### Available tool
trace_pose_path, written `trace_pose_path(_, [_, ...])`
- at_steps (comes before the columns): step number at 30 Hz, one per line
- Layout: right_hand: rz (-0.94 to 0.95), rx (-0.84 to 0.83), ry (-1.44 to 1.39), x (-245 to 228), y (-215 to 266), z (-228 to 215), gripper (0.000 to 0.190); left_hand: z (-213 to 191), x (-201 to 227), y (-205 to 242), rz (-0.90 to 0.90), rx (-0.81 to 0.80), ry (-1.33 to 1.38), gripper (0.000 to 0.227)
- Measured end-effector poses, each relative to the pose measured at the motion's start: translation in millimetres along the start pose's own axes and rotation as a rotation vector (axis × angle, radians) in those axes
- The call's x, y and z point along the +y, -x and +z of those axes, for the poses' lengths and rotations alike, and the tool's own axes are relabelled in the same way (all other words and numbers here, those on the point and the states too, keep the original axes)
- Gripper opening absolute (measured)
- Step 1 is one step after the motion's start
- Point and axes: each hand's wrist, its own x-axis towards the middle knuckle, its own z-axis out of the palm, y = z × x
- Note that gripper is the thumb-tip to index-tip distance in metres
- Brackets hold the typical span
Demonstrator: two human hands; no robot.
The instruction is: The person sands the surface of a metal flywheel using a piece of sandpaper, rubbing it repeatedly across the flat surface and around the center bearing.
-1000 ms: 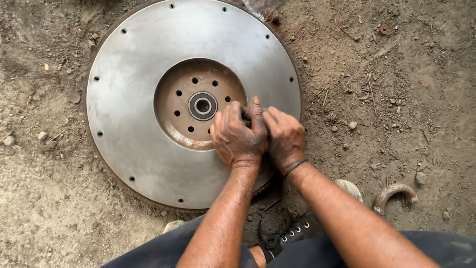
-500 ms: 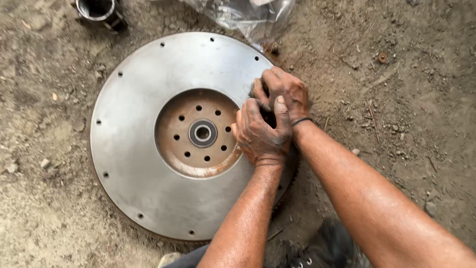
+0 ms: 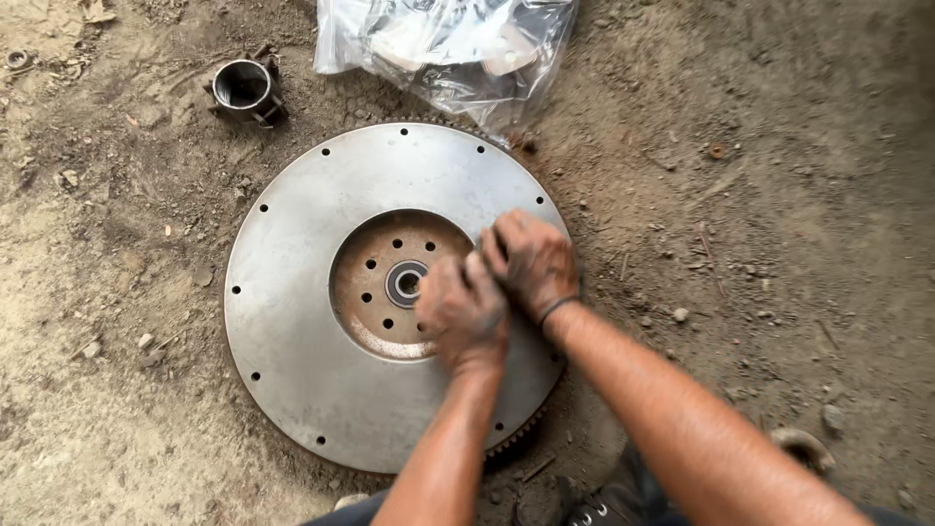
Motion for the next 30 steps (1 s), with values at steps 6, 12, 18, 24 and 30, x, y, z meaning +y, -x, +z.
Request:
trace_pose_path(6, [0.002, -0.001, -0.046, -59, 75, -32, 0.019, -60, -29, 19, 0.147, -0.034, -0.303, 0.023])
trace_pose_path(12, [0.015, -0.088, -0.040, -66, 88, -35, 0.017, -53, -26, 13, 0.128, -0.114, -0.330, 0.020])
trace_pose_path(18, [-0.043, -0.014, -0.016, -32, 42, -12, 0.020, -52, -17, 12, 0.063, -0.193, -0.315, 0.021])
trace_pose_path(24, [0.080, 0.082, -0.014, 2, -35, 18, 0.027, -50, -14, 11, 0.075, -0.109, -0.175, 0.027])
trace_pose_path(30, [-0.065, -0.110, -0.057, -44, 68, -17, 0.001, -59, -15, 11, 0.060, -0.104, -0.052, 0.039])
